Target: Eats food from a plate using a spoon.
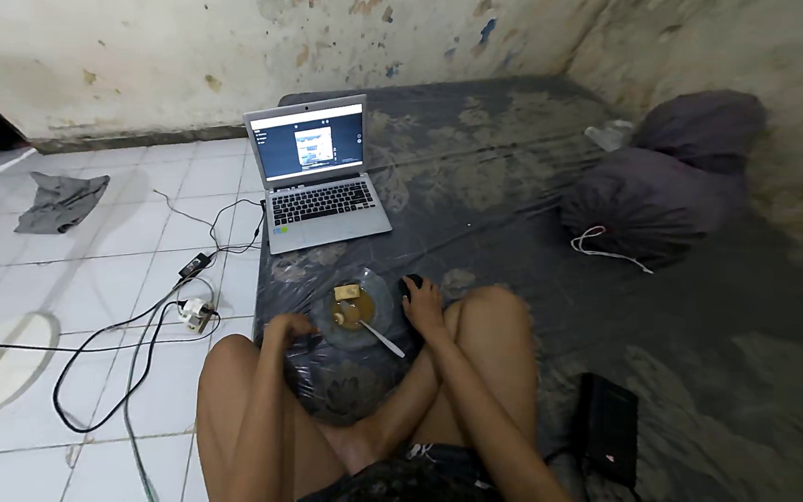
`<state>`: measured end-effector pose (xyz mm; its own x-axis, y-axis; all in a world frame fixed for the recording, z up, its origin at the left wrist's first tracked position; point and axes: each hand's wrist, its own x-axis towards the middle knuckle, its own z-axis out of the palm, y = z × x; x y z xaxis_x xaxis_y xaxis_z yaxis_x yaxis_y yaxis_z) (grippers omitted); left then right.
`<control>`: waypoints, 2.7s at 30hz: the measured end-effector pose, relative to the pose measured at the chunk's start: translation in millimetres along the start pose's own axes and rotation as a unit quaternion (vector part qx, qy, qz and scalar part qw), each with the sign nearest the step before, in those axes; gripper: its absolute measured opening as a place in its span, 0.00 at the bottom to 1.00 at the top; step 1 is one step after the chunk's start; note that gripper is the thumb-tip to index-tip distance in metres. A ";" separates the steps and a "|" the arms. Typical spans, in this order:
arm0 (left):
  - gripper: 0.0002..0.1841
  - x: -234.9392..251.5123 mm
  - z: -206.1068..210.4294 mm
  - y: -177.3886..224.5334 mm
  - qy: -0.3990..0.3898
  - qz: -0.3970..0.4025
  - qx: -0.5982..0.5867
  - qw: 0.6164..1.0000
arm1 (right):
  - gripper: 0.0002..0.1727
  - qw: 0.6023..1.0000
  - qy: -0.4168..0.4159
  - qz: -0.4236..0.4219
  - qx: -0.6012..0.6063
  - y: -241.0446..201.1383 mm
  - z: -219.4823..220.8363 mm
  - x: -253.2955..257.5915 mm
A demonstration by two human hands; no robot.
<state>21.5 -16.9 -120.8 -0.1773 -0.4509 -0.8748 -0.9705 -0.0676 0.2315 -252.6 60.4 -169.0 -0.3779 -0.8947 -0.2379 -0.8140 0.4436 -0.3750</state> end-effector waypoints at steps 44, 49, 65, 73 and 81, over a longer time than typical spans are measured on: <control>0.28 -4.7 23.7 5.0 0.014 0.044 0.098 0.994 | 0.36 0.972 -0.233 -0.010 0.019 -25.8 -9.7 -97.2; 0.29 -12.1 32.3 13.3 0.031 0.034 0.110 0.993 | 0.29 0.967 -0.173 0.013 0.189 -26.3 -10.1 -95.8; 0.31 -3.4 31.4 9.5 0.044 0.041 0.103 0.993 | 0.20 0.892 0.111 -0.051 0.434 -29.6 16.3 -99.7; 0.28 -7.5 30.1 14.4 0.038 0.031 0.116 0.992 | 0.15 0.894 0.185 -0.348 0.214 -19.4 21.2 -100.7; 0.28 -2.6 29.8 11.0 0.028 0.038 0.111 0.993 | 0.13 0.880 0.204 -0.397 0.166 -12.5 15.6 -102.2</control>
<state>6.4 10.0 -128.7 -0.2475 -0.4962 -0.8322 -0.9680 0.1629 0.1907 -196.8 147.1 -154.0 0.0689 -0.8440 0.5319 -0.7446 -0.3983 -0.5356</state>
